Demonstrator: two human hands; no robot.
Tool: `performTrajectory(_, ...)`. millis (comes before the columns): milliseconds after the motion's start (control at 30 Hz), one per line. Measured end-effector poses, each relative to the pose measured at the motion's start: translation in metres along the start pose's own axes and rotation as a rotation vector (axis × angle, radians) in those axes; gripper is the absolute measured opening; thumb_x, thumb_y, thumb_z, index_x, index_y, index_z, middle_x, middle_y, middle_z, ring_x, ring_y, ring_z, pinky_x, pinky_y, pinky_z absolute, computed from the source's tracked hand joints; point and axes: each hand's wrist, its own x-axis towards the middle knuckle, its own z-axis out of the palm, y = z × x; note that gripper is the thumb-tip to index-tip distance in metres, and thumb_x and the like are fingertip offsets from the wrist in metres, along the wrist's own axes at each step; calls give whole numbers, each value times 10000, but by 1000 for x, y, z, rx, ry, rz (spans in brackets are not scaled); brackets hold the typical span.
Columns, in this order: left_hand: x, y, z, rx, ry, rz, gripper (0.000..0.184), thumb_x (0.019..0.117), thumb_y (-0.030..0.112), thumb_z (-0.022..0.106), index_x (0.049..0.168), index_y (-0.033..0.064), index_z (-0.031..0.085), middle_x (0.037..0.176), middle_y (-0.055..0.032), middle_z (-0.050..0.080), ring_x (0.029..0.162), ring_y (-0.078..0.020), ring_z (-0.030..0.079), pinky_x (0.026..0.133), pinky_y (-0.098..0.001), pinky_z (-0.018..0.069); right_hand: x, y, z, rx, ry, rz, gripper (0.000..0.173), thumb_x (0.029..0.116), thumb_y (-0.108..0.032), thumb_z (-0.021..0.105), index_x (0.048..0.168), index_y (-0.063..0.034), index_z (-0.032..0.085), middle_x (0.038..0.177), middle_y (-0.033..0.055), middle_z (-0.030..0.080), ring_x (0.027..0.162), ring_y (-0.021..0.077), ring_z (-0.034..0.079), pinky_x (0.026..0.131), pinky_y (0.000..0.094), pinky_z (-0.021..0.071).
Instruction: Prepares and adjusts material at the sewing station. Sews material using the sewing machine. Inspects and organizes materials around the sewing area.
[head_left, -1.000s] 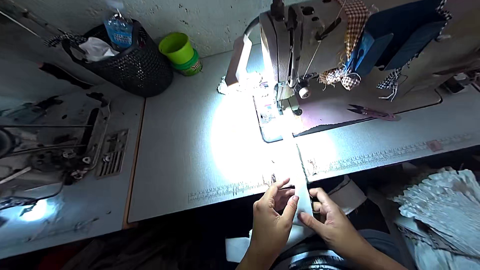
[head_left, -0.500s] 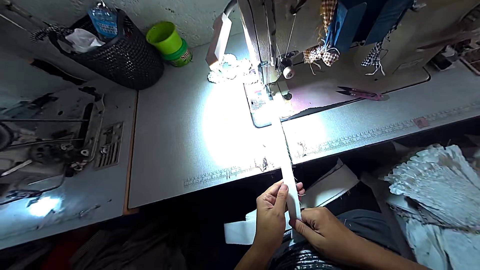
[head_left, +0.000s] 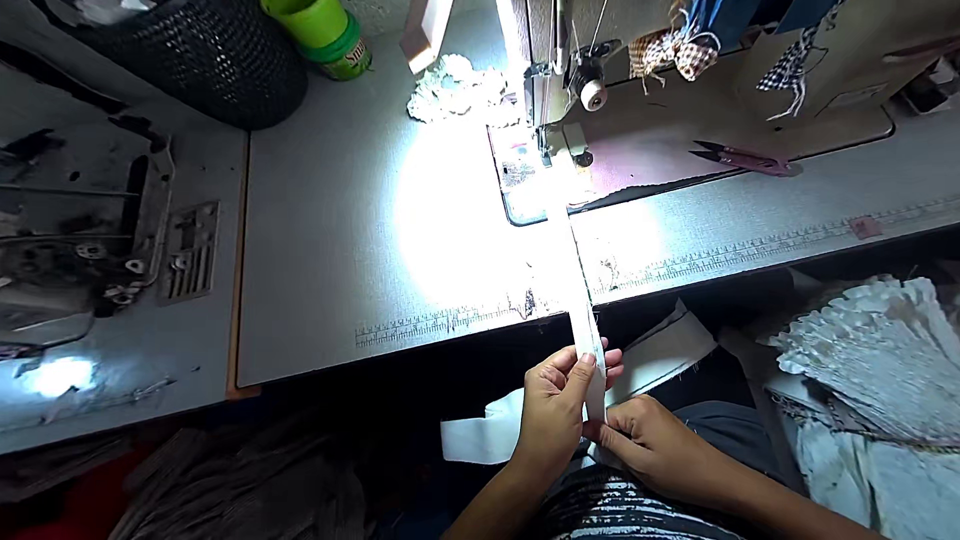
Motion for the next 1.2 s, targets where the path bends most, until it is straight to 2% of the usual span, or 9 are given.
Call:
performTrajectory(367,4,-10,-2,-24,30,-4,165,1015,-42,541,1091,-108,671,940,-162,766,865,-218,768,848,-353,636,-4,5,-7,84,-11,66,548,1050,-430,516,588,-136,480,534,-62,411,502,31,419,490,253,324)
performTrajectory(467,6,-8,-4,-39,35,-56,163,1022,-27,539,1058,-95,683,902,-152,767,825,-199,766,804,-334,636,-1,8,-16,107,222,-109,427,1025,-340,608,687,-80,624,588,-63,527,533,-35,479,494,155,388)
performTrajectory(533,5,-6,-5,-37,32,-84,165,1028,-14,538,1037,-77,691,870,-129,767,784,-169,761,769,-306,635,5,9,-26,-55,471,-291,275,1013,-236,615,818,-56,688,719,-35,632,654,-48,561,599,114,468)
performTrajectory(667,4,-6,-8,-5,-16,-102,201,1038,0,515,987,-64,698,842,-112,752,772,-166,748,766,-314,632,31,19,-44,-620,593,-596,248,1017,-136,584,1208,-136,742,1167,74,728,1135,189,640,1001,337,478)
performTrajectory(733,4,-7,-9,24,-52,-94,205,1029,4,523,946,-44,705,824,-91,750,764,-149,744,754,-303,630,43,26,-49,-746,549,-726,259,1039,-137,568,1236,-176,732,1296,65,701,1266,227,585,1094,366,404)
performTrajectory(967,9,-5,-25,11,-187,-182,235,1039,56,532,906,19,722,836,-32,753,810,-103,736,807,-295,613,59,42,-57,-792,435,-944,208,1039,-149,580,1169,-145,742,1292,18,720,1349,183,554,1188,384,317)
performTrajectory(1067,8,-1,-32,458,-207,16,262,1023,178,587,816,73,707,725,50,664,692,-21,638,680,-237,541,58,40,-55,-761,426,-938,198,1044,-130,562,1133,-113,738,1264,28,730,1335,181,566,1190,371,325)
performTrajectory(1133,2,11,-30,986,-54,356,300,1000,330,594,871,129,775,798,46,733,741,-41,690,660,-289,562,56,35,-55,-757,423,-918,190,1041,-109,563,1124,-104,734,1247,35,736,1327,175,574,1195,365,330)
performTrajectory(1200,10,24,-27,1226,89,789,282,1006,281,572,902,134,789,879,19,766,808,-67,722,690,-259,590,54,26,-56,-760,416,-897,184,1043,-99,551,1111,-100,722,1225,41,743,1315,166,588,1196,362,338)
